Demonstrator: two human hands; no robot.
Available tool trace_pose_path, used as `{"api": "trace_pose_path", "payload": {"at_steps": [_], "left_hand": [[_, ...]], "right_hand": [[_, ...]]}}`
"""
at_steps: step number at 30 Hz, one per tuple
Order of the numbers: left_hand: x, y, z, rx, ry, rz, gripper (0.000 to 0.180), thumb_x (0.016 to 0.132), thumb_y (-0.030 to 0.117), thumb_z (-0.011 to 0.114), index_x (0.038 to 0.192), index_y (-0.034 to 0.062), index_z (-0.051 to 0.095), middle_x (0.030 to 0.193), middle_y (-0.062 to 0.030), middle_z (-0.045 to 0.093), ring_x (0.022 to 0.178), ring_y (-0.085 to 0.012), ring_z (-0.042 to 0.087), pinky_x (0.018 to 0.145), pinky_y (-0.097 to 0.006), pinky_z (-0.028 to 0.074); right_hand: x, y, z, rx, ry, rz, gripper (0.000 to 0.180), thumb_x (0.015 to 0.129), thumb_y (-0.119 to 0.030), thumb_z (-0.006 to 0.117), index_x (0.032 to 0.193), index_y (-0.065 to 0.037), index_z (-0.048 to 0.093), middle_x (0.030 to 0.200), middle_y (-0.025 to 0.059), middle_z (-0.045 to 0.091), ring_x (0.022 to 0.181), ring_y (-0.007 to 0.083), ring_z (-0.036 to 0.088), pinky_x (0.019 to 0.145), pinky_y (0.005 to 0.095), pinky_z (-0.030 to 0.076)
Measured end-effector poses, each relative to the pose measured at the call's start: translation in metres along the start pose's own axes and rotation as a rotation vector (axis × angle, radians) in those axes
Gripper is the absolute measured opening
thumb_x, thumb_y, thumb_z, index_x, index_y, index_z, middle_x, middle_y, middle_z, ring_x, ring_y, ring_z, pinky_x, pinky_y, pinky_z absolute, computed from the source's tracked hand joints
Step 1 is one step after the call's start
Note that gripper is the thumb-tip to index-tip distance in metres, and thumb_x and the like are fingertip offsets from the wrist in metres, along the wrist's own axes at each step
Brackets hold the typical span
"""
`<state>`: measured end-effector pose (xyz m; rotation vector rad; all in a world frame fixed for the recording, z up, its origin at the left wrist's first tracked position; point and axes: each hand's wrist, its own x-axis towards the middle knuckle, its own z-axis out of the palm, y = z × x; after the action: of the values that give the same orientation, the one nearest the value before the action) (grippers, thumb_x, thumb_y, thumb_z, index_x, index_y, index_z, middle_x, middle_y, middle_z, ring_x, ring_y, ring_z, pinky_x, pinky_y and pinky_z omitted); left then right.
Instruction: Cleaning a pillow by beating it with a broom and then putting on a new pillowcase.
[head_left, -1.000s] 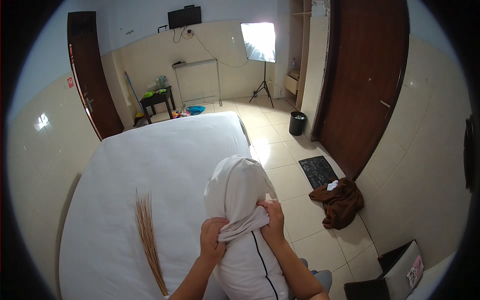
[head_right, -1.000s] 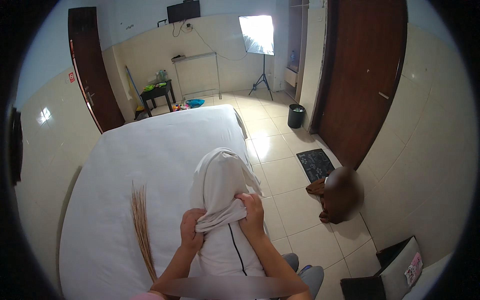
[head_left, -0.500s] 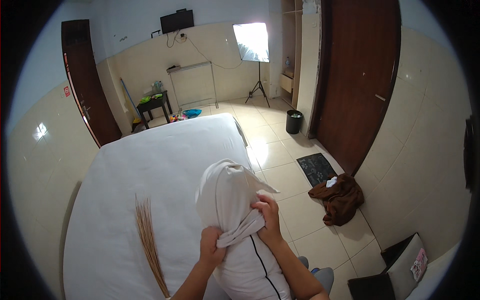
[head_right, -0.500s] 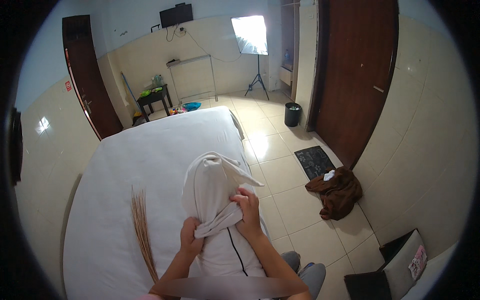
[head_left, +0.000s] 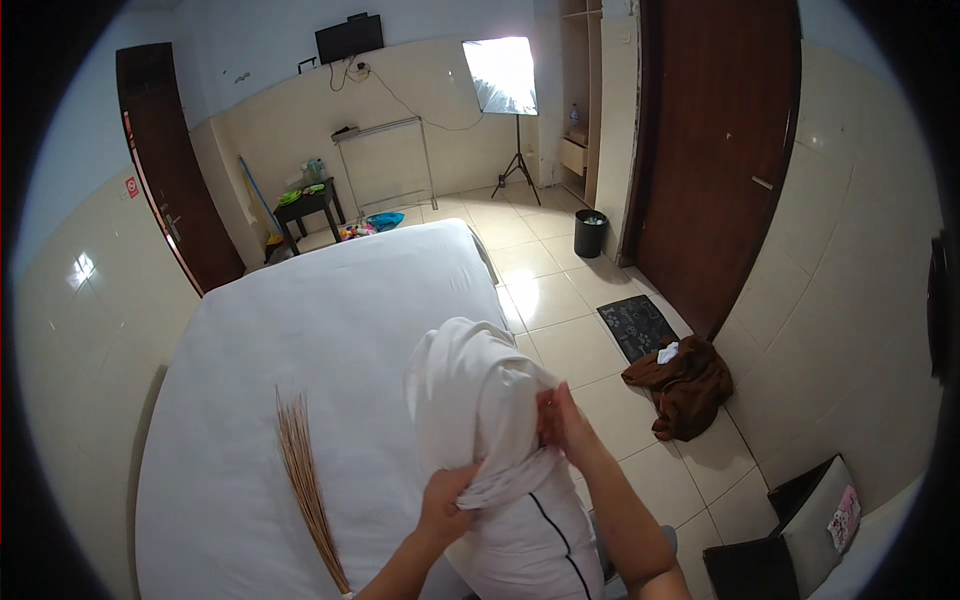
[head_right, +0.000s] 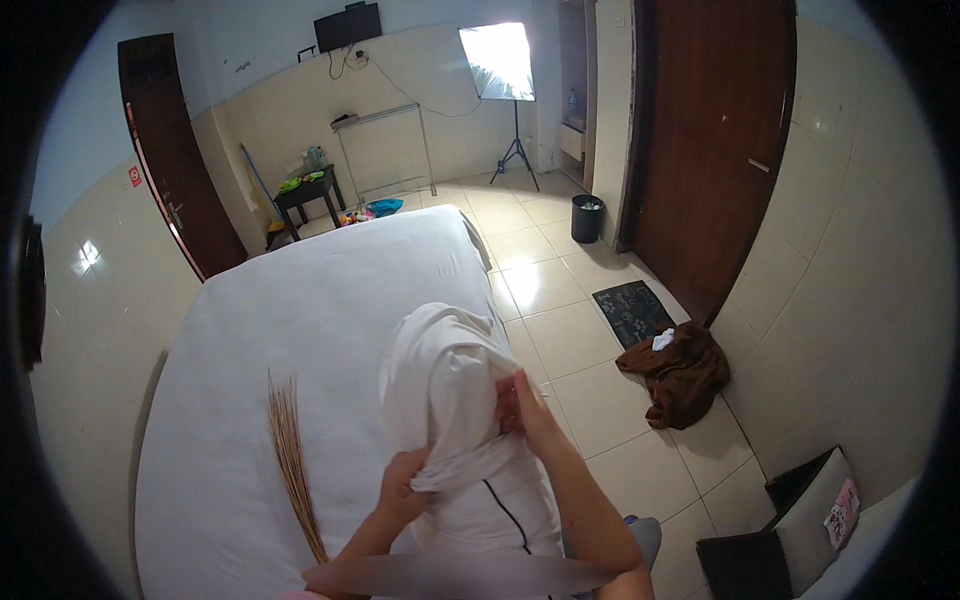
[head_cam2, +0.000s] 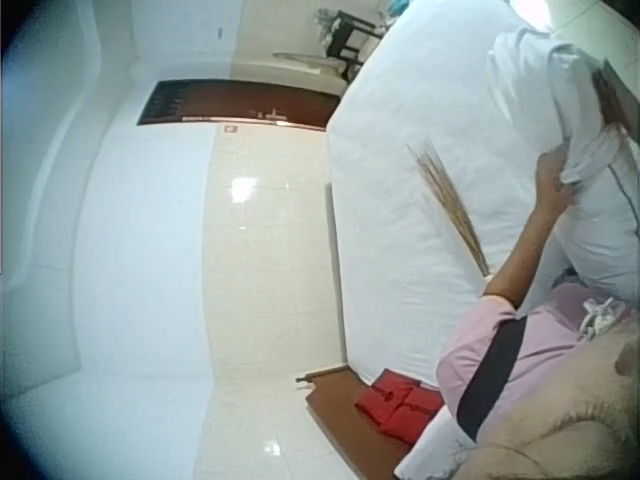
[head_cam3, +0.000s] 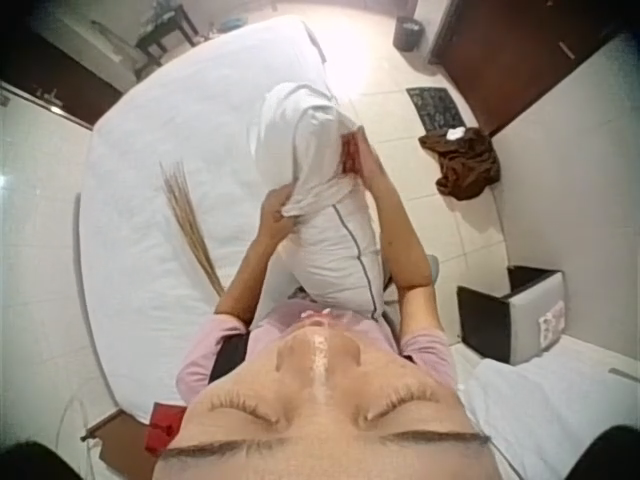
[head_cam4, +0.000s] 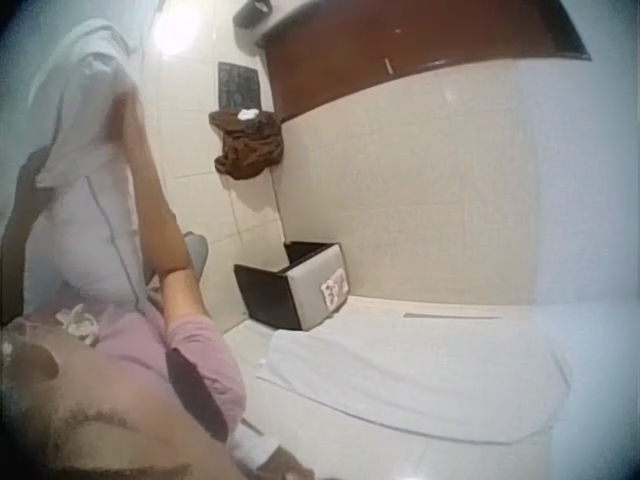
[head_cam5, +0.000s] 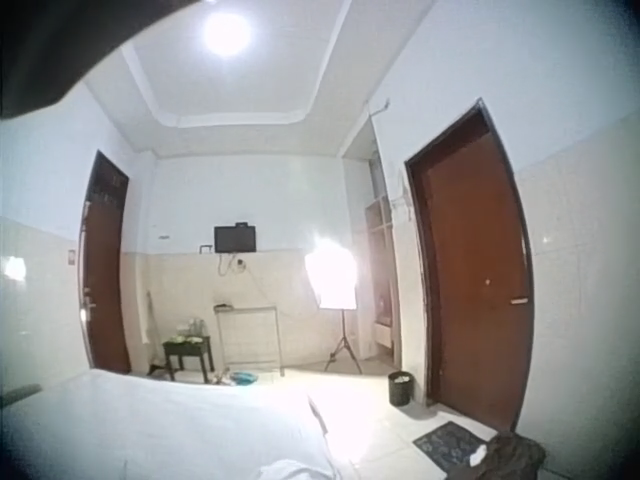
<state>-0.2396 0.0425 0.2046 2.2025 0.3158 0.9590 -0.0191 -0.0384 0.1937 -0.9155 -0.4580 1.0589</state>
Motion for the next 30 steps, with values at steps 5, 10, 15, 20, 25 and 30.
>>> {"api": "trace_pose_path", "payload": {"at_steps": [5,10,15,20,25,30], "left_hand": [[-0.013,-0.001,0.024,-0.123,-0.212,0.018,0.057,0.06,0.001,0.058,0.116,0.0088,0.058,0.076,-0.0089,0.061,0.072,-0.0274,0.057,0.066,-0.035,0.038],[-0.006,0.019,0.033,0.043,-0.089,0.064,0.057,0.059,0.002,0.06,0.116,0.0085,0.058,0.07,-0.008,0.059,0.067,-0.0274,0.056,0.063,-0.036,0.037],[0.004,0.001,0.039,-0.136,-0.001,-0.021,0.053,0.061,0.001,0.06,0.114,0.0068,0.058,0.081,-0.0122,0.063,0.069,-0.0307,0.057,0.069,-0.037,0.042],[0.009,-0.013,0.016,-0.026,0.244,-0.085,0.047,0.064,0.001,0.057,0.111,0.0061,0.058,0.089,-0.0135,0.064,0.074,-0.0299,0.058,0.074,-0.035,0.042],[0.05,-0.011,-0.005,0.033,0.468,-0.05,0.039,0.068,-0.001,0.052,0.106,0.0041,0.058,0.084,-0.0113,0.06,0.078,-0.0272,0.056,0.076,-0.034,0.042],[0.069,-0.027,-0.014,0.148,0.594,-0.047,0.023,0.069,0.001,0.053,0.093,0.0011,0.054,0.08,-0.009,0.052,0.074,-0.0232,0.051,0.07,-0.032,0.042]], "right_hand": [[0.055,-0.055,0.012,-0.444,0.291,-0.314,0.022,0.086,-0.028,0.052,0.089,-0.006,0.059,0.068,0.0002,0.053,0.058,0.0082,0.049,0.048,0.0248,0.038],[0.081,-0.125,0.084,-0.784,0.418,-0.8,0.022,0.089,-0.022,0.05,0.078,-0.002,0.052,0.067,0.0032,0.05,0.062,0.0117,0.045,0.058,0.0259,0.04],[0.07,-0.112,0.091,-1.126,0.141,-0.742,0.023,0.087,-0.024,0.05,0.095,-0.003,0.058,0.086,0.0111,0.063,0.083,0.0183,0.06,0.073,0.0281,0.046],[0.0,-0.064,0.062,-1.063,-0.001,-0.803,0.03,0.073,-0.02,0.072,0.094,-0.006,0.056,0.094,0.0101,0.06,0.085,0.0239,0.058,0.075,0.0313,0.047],[-0.019,0.001,0.068,-1.202,-0.015,-0.754,0.055,0.071,-0.026,0.073,0.118,-0.01,0.049,0.117,0.0154,0.047,0.108,0.0328,0.047,0.09,0.0399,0.04],[0.007,0.017,0.105,-1.222,0.042,-0.914,0.045,0.07,-0.016,0.069,0.111,-0.01,0.053,0.112,0.0132,0.051,0.104,0.0328,0.048,0.088,0.0401,0.041]]}}
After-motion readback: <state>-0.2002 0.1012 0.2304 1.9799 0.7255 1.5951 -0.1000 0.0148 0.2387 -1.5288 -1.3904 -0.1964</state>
